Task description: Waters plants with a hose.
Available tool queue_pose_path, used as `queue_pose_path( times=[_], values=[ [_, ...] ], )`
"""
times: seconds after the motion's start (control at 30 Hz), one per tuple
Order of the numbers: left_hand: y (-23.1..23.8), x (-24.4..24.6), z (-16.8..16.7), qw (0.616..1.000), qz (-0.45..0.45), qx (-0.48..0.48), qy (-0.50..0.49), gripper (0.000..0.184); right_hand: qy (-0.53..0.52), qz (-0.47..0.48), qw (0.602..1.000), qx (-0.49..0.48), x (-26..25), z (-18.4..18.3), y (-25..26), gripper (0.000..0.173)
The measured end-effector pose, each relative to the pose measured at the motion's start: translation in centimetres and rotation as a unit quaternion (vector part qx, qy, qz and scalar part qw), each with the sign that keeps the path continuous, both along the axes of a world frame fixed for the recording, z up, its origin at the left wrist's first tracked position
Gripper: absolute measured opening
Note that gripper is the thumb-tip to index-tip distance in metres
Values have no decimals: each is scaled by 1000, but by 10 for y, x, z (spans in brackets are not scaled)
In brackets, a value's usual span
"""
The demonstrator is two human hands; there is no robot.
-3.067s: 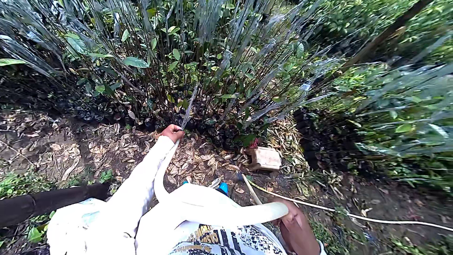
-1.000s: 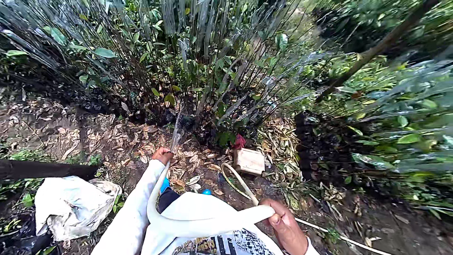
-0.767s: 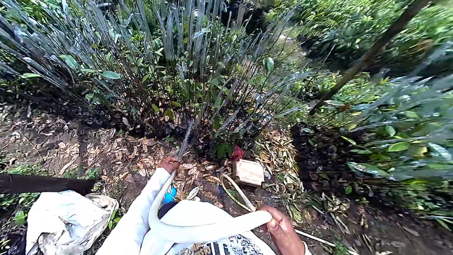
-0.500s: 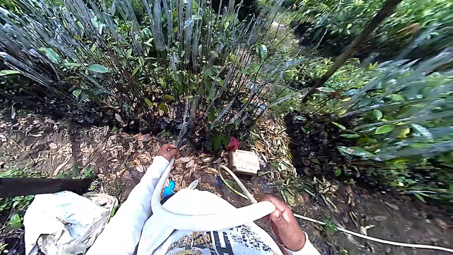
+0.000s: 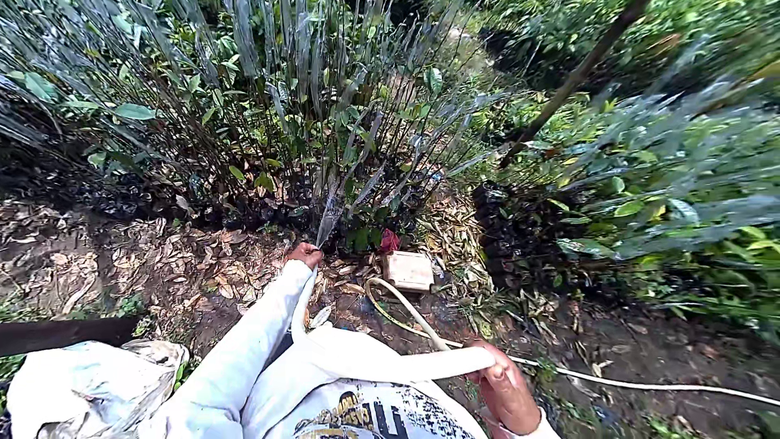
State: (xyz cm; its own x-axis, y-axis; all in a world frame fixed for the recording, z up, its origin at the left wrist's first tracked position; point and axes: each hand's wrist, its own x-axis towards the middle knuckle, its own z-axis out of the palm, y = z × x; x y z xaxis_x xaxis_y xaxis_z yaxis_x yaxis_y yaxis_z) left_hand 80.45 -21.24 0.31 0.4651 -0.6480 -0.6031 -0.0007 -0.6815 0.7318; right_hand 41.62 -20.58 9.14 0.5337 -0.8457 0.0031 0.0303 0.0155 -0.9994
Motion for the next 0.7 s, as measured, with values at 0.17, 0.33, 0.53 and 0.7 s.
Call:
queue_pose_path(
  times=[0.17,0.33,0.53,0.7],
  values=[
    [-30,-6,-7,999,11,8,-36,35,15,-58,998,5,-22,-10,2,36],
    [-53,-20,3,999,5,18,-44,35,31,-81,996,8,-34,-12,9,37],
    [-70,-16,-4,998,13,2,-62,34,43,-87,995,21,-39,-13,13,36],
    [-76,-10,-8,997,15,9,-77,34,53,-92,994,23,-38,-11,13,36]
  ],
)
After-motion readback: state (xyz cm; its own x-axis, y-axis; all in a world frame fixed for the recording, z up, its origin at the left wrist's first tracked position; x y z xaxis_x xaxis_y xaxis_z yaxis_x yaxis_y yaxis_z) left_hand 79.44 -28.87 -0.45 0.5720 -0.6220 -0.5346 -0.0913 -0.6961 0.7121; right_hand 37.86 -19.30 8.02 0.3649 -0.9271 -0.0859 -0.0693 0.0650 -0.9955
